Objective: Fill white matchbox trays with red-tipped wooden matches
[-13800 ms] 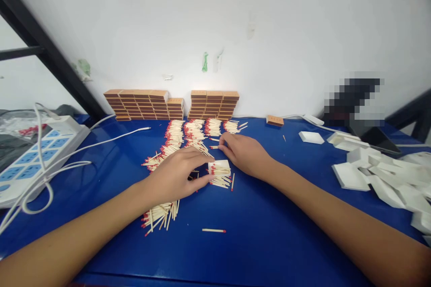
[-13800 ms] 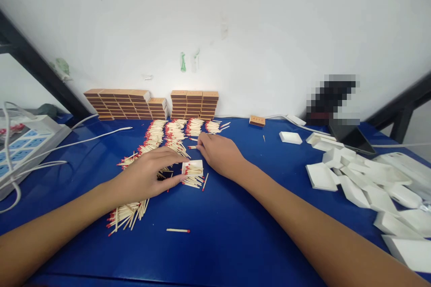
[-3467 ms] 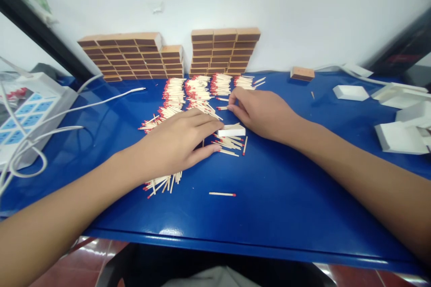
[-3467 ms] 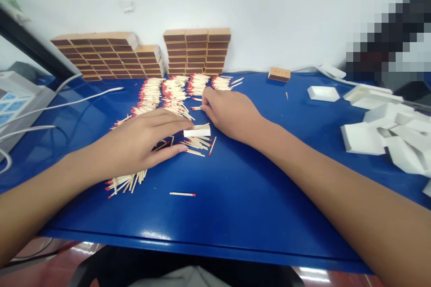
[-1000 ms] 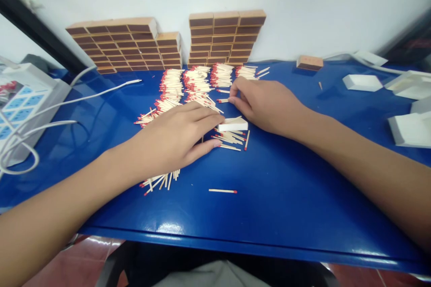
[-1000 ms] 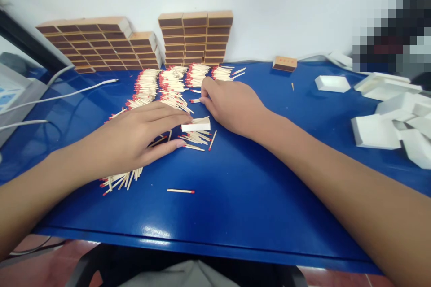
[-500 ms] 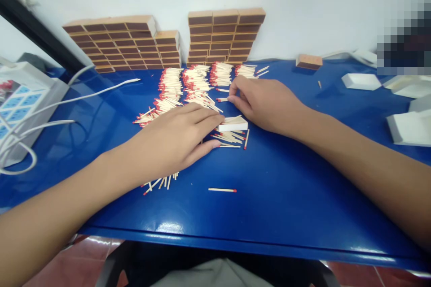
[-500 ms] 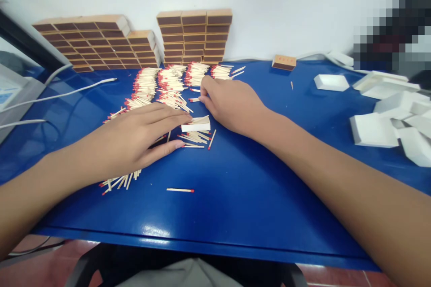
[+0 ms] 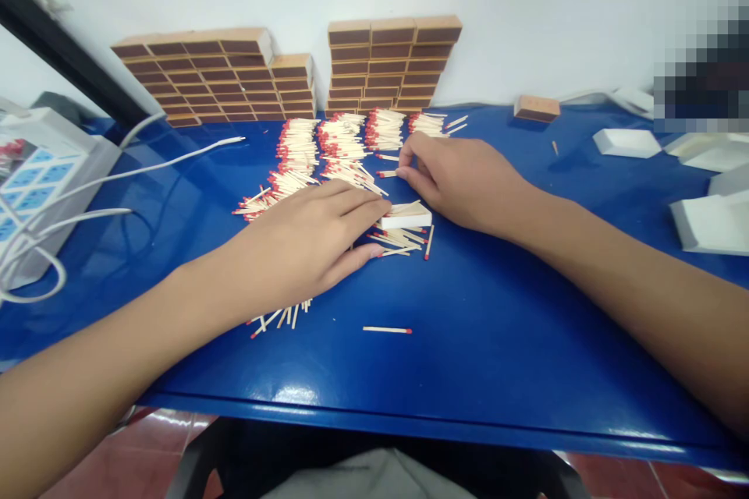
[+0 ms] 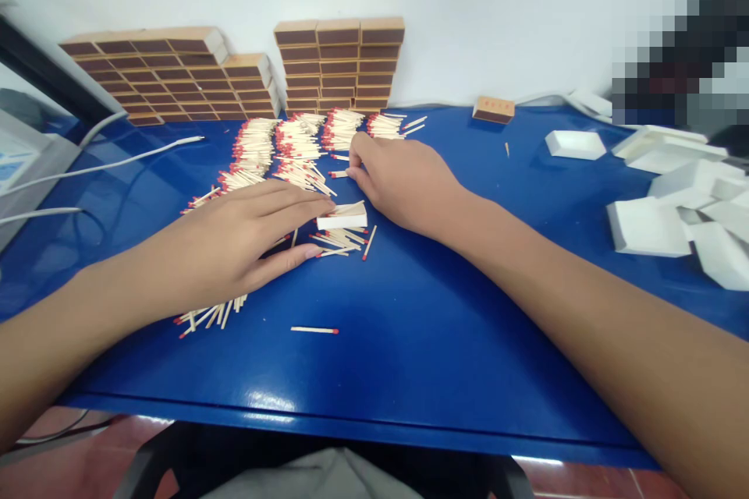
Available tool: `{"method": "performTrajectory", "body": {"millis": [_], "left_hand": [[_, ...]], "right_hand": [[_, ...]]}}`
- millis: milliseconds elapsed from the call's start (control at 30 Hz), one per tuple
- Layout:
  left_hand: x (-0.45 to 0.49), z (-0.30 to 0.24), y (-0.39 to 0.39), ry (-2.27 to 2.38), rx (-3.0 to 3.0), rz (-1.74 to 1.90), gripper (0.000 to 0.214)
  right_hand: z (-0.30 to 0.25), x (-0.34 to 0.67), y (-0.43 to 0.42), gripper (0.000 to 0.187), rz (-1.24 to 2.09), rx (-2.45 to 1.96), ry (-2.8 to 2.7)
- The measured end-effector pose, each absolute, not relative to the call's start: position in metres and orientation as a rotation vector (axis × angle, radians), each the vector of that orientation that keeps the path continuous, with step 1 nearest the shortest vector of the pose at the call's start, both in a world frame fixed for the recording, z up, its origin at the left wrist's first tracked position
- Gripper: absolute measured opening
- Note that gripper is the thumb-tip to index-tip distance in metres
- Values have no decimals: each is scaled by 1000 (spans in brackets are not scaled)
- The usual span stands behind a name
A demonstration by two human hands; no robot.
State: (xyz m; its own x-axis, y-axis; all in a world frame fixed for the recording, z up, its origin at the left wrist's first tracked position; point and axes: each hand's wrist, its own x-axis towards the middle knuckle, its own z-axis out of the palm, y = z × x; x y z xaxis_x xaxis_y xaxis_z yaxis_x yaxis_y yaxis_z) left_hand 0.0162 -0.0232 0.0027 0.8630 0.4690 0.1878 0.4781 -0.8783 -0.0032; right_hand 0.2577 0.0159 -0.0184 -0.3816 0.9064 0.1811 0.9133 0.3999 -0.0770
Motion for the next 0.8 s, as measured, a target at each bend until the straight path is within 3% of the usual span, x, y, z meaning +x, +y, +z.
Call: {"method": "performTrajectory", "body": {"millis": [800], "left_hand": [[16, 3, -21, -778, -3023, -286, 45]], "right_hand": [[-20, 259, 16, 27, -49, -1582, -2452]]}}
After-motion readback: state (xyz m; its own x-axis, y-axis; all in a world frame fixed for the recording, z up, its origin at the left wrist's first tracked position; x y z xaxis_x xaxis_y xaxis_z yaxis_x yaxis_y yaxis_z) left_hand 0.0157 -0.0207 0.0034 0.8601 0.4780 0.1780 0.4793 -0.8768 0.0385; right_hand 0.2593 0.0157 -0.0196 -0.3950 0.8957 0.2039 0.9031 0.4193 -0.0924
